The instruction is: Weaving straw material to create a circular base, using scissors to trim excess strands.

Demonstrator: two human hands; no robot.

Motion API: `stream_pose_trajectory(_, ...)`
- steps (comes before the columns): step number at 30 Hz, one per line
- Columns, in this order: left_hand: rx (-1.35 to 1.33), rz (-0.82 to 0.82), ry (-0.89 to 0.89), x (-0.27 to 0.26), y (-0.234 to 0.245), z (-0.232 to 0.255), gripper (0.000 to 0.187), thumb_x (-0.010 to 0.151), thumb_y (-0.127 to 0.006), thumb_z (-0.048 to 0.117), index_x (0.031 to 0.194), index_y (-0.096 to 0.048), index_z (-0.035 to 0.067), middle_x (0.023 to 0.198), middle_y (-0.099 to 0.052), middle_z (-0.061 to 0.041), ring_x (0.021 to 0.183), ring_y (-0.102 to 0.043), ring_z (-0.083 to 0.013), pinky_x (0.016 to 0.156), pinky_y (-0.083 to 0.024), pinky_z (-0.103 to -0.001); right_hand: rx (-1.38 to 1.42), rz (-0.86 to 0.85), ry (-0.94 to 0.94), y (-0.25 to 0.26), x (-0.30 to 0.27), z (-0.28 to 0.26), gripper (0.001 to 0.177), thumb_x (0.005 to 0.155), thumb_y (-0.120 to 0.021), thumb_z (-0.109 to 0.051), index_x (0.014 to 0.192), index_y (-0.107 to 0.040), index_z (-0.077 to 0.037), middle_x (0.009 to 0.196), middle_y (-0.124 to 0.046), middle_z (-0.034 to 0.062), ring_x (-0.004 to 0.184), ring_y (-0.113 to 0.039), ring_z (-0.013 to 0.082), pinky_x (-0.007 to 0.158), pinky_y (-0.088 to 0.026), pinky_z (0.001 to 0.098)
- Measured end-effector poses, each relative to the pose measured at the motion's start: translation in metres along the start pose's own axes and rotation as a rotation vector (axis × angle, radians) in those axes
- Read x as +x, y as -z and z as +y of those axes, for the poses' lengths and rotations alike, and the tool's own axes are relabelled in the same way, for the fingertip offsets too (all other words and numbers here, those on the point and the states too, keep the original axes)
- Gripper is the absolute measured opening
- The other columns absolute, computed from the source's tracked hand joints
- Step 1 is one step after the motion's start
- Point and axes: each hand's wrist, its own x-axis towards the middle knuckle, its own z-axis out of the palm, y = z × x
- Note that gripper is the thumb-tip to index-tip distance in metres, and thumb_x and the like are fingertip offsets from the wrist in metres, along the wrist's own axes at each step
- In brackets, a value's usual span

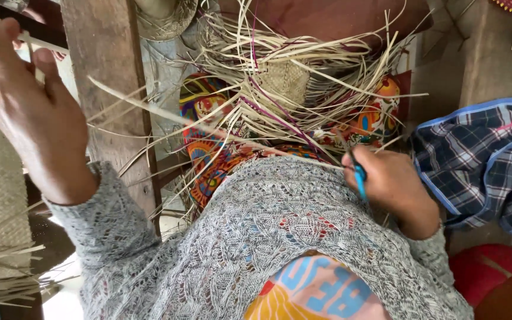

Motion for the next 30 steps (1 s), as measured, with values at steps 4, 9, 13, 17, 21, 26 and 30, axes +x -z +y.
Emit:
stream_pose_trajectory(4, 0.044, 0.195, -0.142, 0.001, 0.012, 0.042, 0.024, 0.128, -0.037, 0.003, 0.127, -0.060, -0.005, 0.093, -0.068, -0.013, 0.067, -0.053, -0.0163, 0.054, -0.042, -0.028, -0.361, 0.003, 0.006, -0.023, 0.019, 0.006, 0.019, 0.095, -0.058, -0.028, 0.112, -0.055, -0.020, 0.055, -0.052, 0.0041, 0.048, -0.045, 0.0258, 0.048, -0.028, 0.0447)
stream_pose_trajectory(9, 0.282, 0.272, -0.203, -0.017, 0.064, 0.089, 0.016, 0.127, -0.061, -0.007, 0.121, -0.075, -0.006, 0.096, -0.081, -0.018, 0.077, -0.077, -0.0225, 0.050, -0.052, -0.029, -0.351, 0.035, -0.056, -0.017, 0.021, -0.001, 0.021, 0.104, -0.049, -0.041, 0.107, -0.054, -0.021, 0.057, -0.059, 0.0082, 0.046, -0.055, 0.0331, 0.047, -0.041, 0.0520)
stream_pose_trajectory(13, 0.147, 0.258, -0.475, -0.023, 0.079, 0.106, 0.027, 0.122, -0.059, -0.003, 0.127, -0.082, -0.015, 0.097, -0.081, -0.024, 0.066, -0.061, -0.0269, 0.049, -0.038, -0.038, 0.020, 0.151, -0.023, 0.017, 0.001, -0.009, 0.048, 0.084, -0.078, -0.037, 0.126, -0.066, -0.019, 0.129, -0.070, -0.0009, 0.113, -0.069, 0.0181, 0.088, -0.056, 0.0362)
stream_pose_trajectory(17, 0.778, 0.308, -0.852, -0.032, 0.049, 0.136, 0.046, 0.117, -0.061, 0.056, 0.120, -0.091, 0.022, 0.127, -0.075, 0.014, 0.109, -0.068, -0.0147, 0.063, -0.053, -0.026, 0.181, 0.245, -0.551, 0.076, -0.014, -0.031, 0.065, 0.078, -0.087, -0.032, 0.136, -0.064, -0.015, 0.109, -0.075, 0.0128, 0.096, -0.072, 0.0297, 0.093, -0.049, 0.0392)
stream_pose_trajectory(21, 0.339, -0.036, -0.708, -0.012, 0.007, 0.188, 0.029, 0.114, -0.058, 0.041, 0.123, -0.069, 0.016, 0.079, -0.050, 0.008, 0.064, -0.049, -0.0074, 0.051, -0.031, -0.023, -0.037, 0.366, -0.606, 0.081, -0.045, 0.042, 0.071, 0.082, -0.092, -0.031, 0.137, -0.059, -0.001, 0.107, -0.073, 0.0217, 0.088, -0.070, 0.0412, 0.072, -0.052, 0.0542)
stream_pose_trajectory(26, 0.005, -0.114, -0.773, -0.032, -0.076, 0.204, 0.016, 0.099, -0.066, 0.004, 0.115, -0.065, 0.004, 0.082, -0.059, -0.002, 0.067, -0.055, -0.0141, 0.041, -0.046, -0.025, -0.210, 0.596, -0.634, 0.069, -0.064, 0.120, 0.063, 0.088, -0.084, -0.005, 0.147, -0.066, 0.005, 0.113, -0.074, 0.0258, 0.094, -0.070, 0.0409, 0.074, -0.055, 0.0556)
stream_pose_trajectory(30, -0.005, -0.213, -0.775, -0.037, -0.100, 0.204, 0.036, 0.096, -0.063, 0.008, 0.132, -0.059, 0.003, 0.092, -0.066, -0.006, 0.079, -0.060, -0.0227, 0.051, -0.053, -0.033, -0.141, 0.567, -0.621, 0.061, -0.061, 0.142, 0.056, 0.086, -0.086, -0.012, 0.137, -0.071, 0.005, 0.112, -0.075, 0.0204, 0.098, -0.071, 0.0345, 0.083, -0.053, 0.0493)
